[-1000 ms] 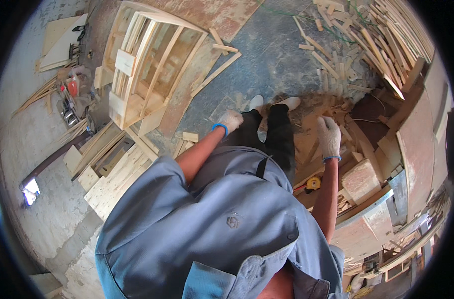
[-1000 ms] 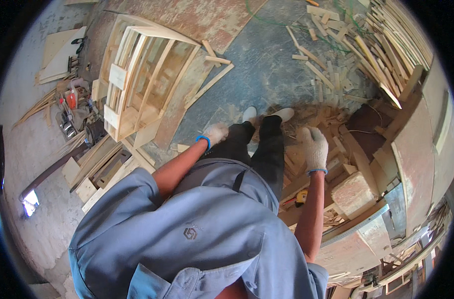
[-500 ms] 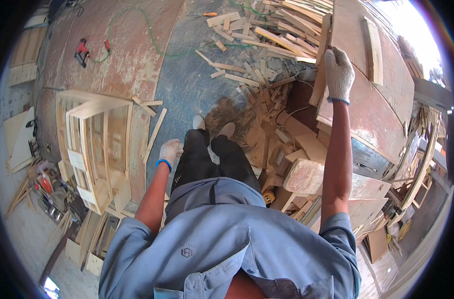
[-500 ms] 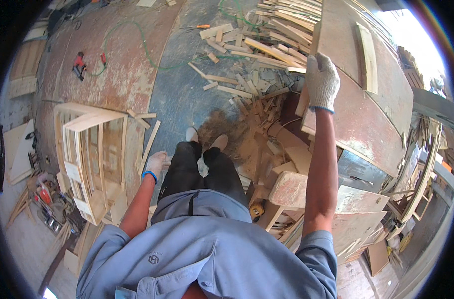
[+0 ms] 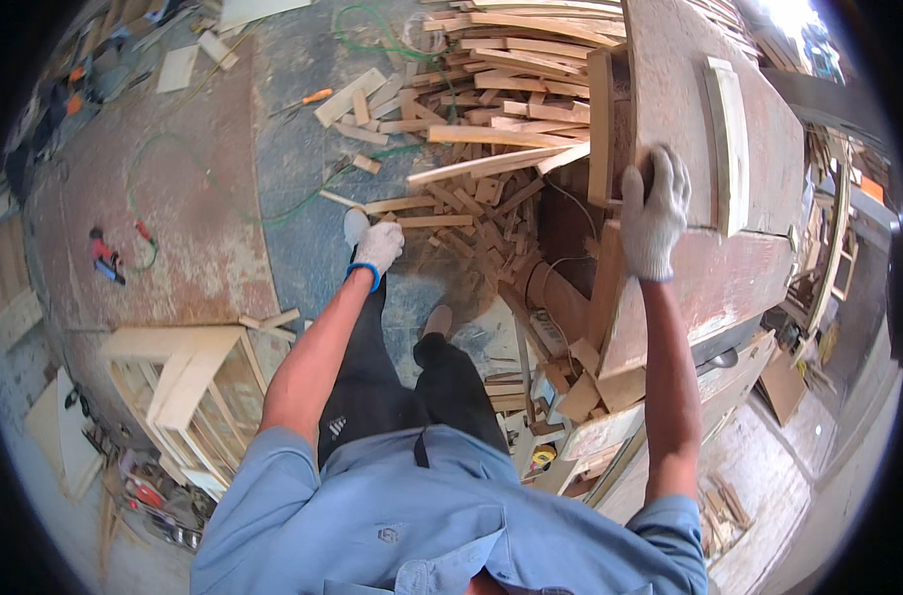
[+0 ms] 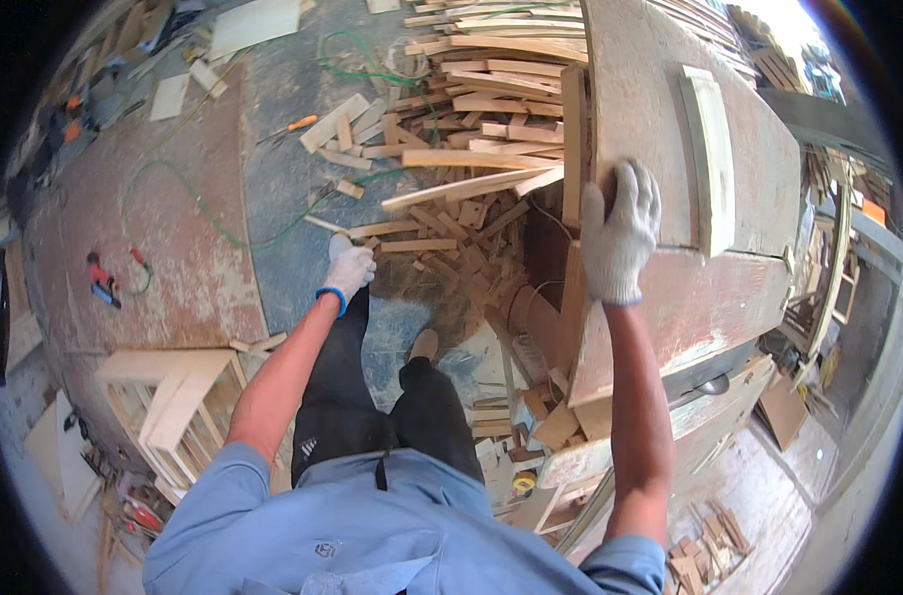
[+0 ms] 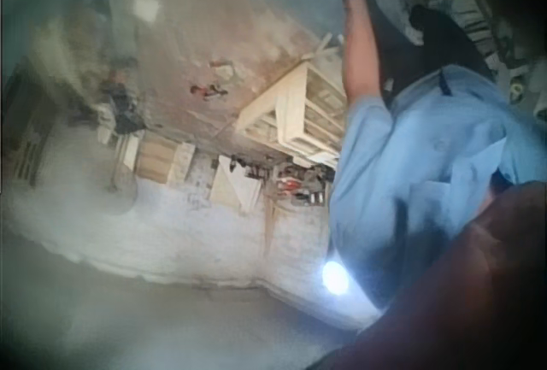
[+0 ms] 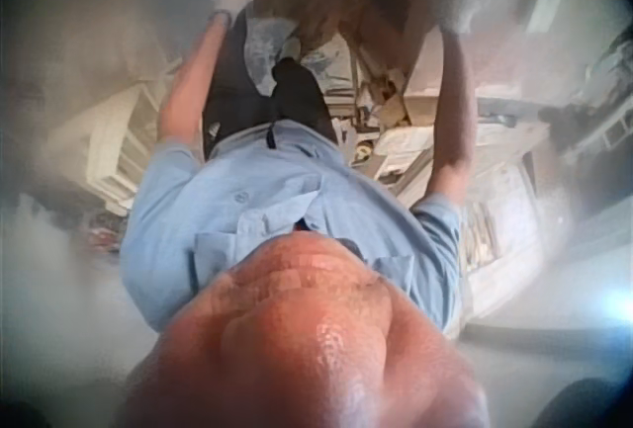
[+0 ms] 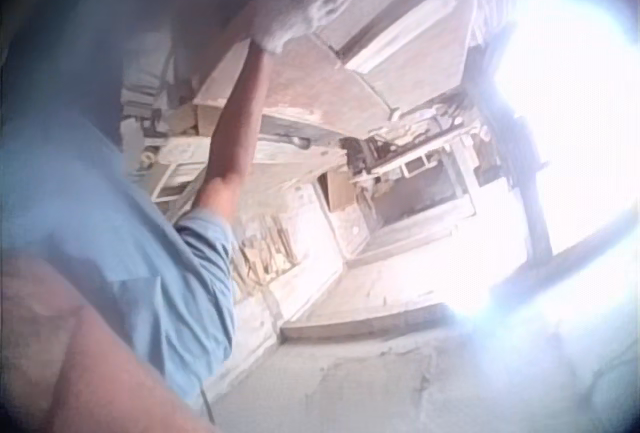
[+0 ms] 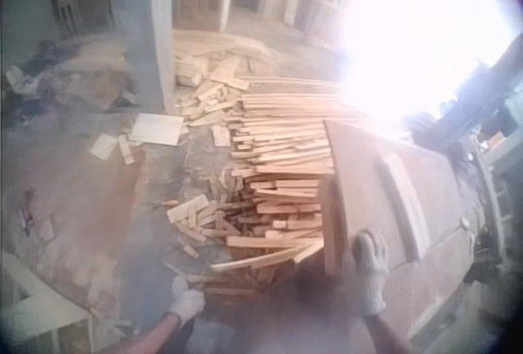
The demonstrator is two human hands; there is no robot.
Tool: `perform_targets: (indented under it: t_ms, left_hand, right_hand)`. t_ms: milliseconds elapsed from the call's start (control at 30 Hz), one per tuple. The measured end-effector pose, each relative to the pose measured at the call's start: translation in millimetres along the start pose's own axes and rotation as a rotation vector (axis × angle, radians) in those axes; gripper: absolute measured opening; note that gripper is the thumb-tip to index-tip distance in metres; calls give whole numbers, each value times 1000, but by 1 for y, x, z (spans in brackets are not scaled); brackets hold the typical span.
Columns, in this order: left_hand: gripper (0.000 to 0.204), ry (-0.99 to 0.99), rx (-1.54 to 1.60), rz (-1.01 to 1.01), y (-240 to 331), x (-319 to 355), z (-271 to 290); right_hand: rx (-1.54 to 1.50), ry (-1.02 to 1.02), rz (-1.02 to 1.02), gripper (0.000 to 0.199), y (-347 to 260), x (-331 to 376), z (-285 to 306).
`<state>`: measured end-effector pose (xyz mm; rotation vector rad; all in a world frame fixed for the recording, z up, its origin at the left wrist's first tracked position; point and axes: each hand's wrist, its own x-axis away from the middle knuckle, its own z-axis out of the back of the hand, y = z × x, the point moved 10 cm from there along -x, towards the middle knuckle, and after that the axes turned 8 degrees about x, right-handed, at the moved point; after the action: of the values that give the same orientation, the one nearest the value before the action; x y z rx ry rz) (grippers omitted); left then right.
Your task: The person measures and cuts wooden planks, then assembles them into a rectangular frame using a nail gun. They position the planks, secure them with nails, and adjust the frame as needed.
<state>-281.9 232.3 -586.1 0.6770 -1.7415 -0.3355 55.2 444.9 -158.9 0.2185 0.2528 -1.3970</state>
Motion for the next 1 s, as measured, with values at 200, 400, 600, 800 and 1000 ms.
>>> perform_targets:
  t_ms: [200, 400, 600, 800, 1000]
  left_hand:
    - [34, 155, -860, -389, 163, -140, -40]
    - [38, 33, -943, -255, 195, -217, -82]
    - [51, 167, -922, -449, 249, -265, -124]
    - [50, 138, -862, -562, 309, -333, -165]
    - [26, -13, -1001, -445, 236, -310, -210]
  right_hand:
    - [-19, -128, -115, 45, 9, 9, 7]
    - [6, -214, -165, 49, 12, 10, 2]
    - [32, -253, -172, 53, 15, 10, 3]
    - [48, -310, -203, 63, 16, 18, 4]
    - [32, -326, -211, 65, 22, 21, 4]
